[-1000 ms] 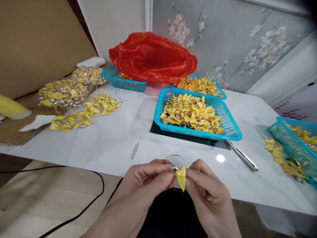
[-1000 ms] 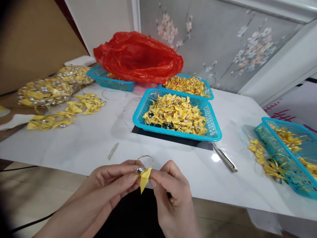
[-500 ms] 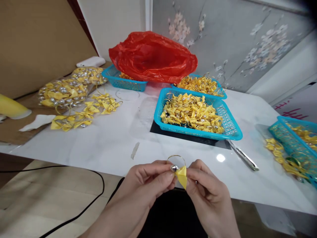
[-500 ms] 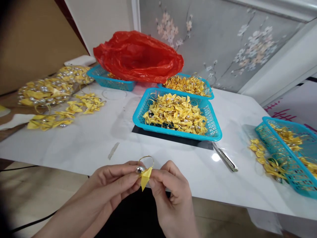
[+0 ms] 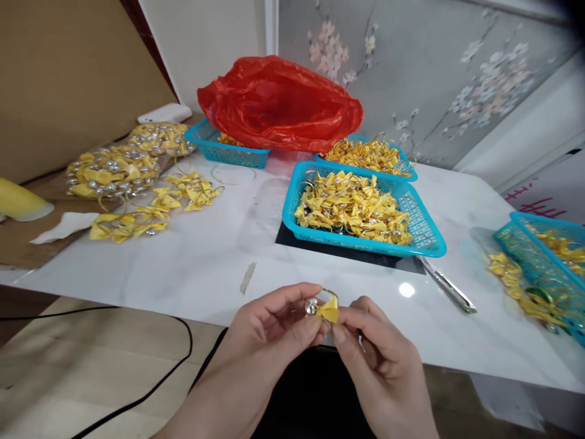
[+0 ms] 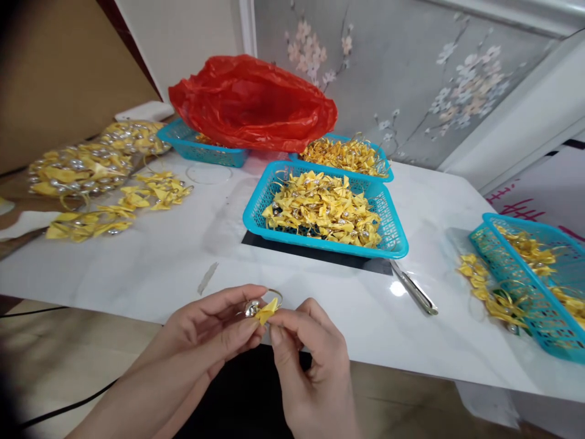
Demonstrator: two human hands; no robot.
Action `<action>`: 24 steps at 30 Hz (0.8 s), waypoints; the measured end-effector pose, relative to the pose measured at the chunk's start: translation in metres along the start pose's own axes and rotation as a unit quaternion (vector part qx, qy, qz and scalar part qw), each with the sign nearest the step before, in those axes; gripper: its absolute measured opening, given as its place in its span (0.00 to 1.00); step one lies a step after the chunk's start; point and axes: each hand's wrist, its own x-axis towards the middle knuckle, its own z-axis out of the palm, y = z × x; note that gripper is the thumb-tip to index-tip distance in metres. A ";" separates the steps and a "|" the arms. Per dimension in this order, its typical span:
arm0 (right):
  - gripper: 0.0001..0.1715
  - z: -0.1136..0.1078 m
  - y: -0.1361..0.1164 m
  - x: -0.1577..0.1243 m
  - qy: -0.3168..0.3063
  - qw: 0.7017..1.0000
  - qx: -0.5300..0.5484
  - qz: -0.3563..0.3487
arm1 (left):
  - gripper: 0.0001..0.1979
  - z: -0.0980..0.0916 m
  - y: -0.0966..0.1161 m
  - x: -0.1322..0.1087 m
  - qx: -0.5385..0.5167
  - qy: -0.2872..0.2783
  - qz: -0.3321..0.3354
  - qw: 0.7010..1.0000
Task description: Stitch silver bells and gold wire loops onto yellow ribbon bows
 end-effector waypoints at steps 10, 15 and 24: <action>0.11 -0.002 0.000 0.002 0.001 0.999 -0.043 -0.034 | 0.07 -0.007 -0.008 0.002 0.067 0.015 0.041 0.997; 0.10 -0.001 0.000 0.001 0.018 0.998 -0.061 -0.030 | 0.05 -0.004 -0.005 0.003 0.120 0.040 0.088 0.988; 0.11 0.000 0.003 -0.002 0.017 0.995 -0.085 -0.055 | 0.07 0.000 -0.005 0.002 0.191 0.077 0.158 0.966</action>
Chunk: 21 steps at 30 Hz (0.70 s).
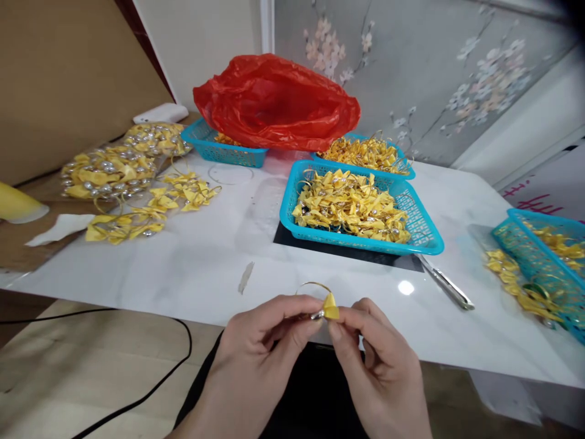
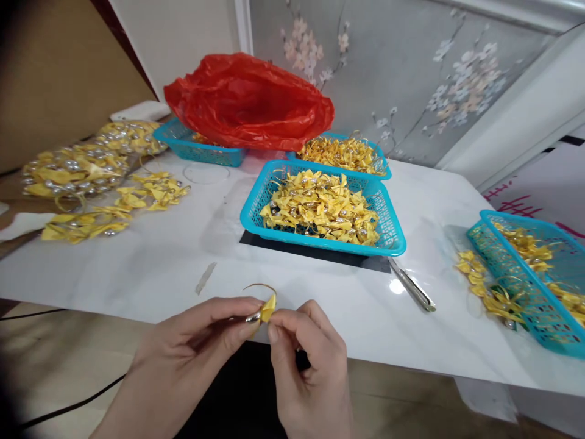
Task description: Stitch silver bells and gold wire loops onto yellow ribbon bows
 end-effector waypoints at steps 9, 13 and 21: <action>0.08 0.005 0.006 -0.001 0.032 0.999 0.027 -0.010 | 0.07 0.006 0.007 -0.009 -0.042 0.002 -0.028 0.999; 0.11 0.006 0.006 0.001 0.025 0.998 0.044 -0.027 | 0.08 0.007 0.008 -0.011 -0.025 0.001 -0.037 0.999; 0.15 0.005 0.006 0.004 0.031 0.994 0.087 -0.062 | 0.04 -0.002 0.003 -0.009 -0.112 -0.118 -0.032 0.986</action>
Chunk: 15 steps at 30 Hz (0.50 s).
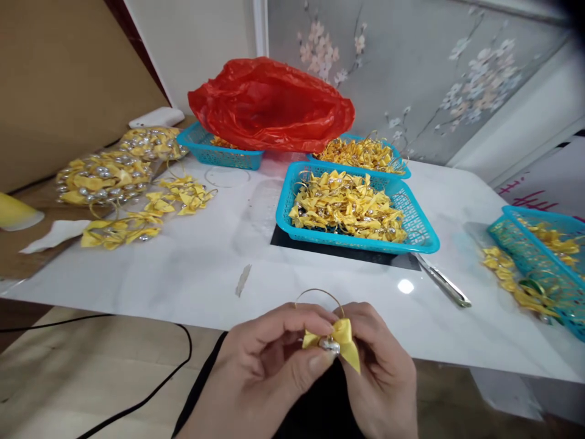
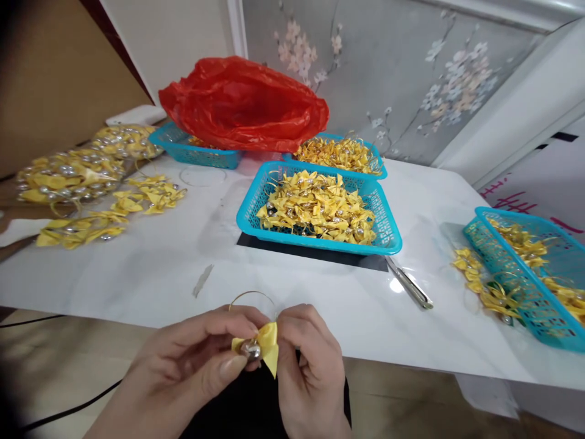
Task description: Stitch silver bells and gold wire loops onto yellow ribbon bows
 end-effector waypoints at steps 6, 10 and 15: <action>0.14 0.003 0.003 -0.003 0.004 1.000 0.006 0.004 | 0.07 0.002 0.003 0.003 0.009 0.028 -0.018 0.999; 0.18 0.000 0.003 -0.008 0.043 0.999 0.014 0.026 | 0.06 0.004 0.002 0.004 0.069 0.050 0.009 0.996; 0.20 -0.016 -0.008 0.008 -0.013 0.974 -0.184 -0.130 | 0.06 0.001 0.002 0.007 0.211 0.090 0.081 0.970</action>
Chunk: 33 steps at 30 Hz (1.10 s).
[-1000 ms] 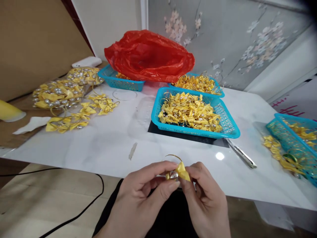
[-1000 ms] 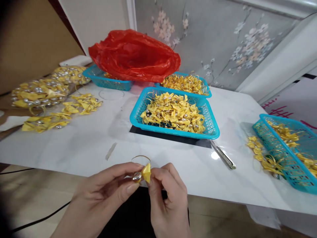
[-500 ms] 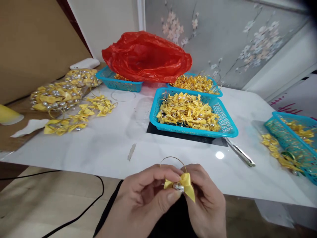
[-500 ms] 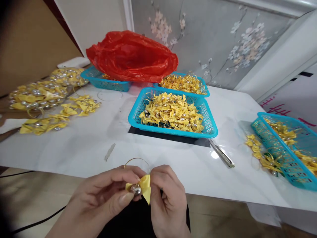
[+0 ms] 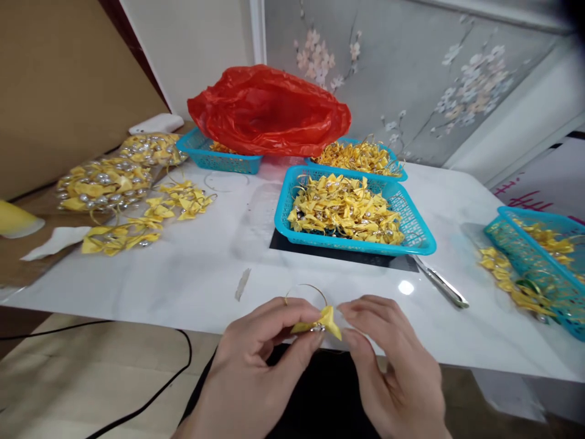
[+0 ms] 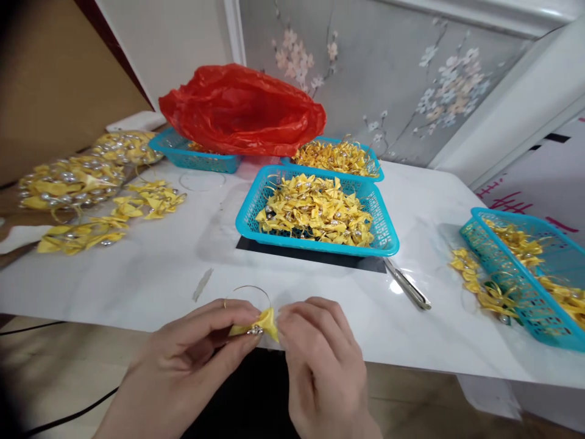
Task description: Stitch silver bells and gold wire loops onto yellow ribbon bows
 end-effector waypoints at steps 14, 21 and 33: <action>0.14 0.001 -0.004 0.021 -0.166 0.971 -0.107 -0.136 | 0.17 -0.008 -0.025 0.016 0.092 0.001 0.149 0.985; 0.16 0.013 -0.006 0.023 -0.121 0.965 -0.158 -0.169 | 0.15 -0.005 -0.024 0.015 0.063 -0.030 0.105 0.992; 0.13 -0.023 -0.022 -0.028 -0.085 0.988 0.104 0.074 | 0.06 -0.032 -0.031 0.044 0.070 0.104 0.116 0.985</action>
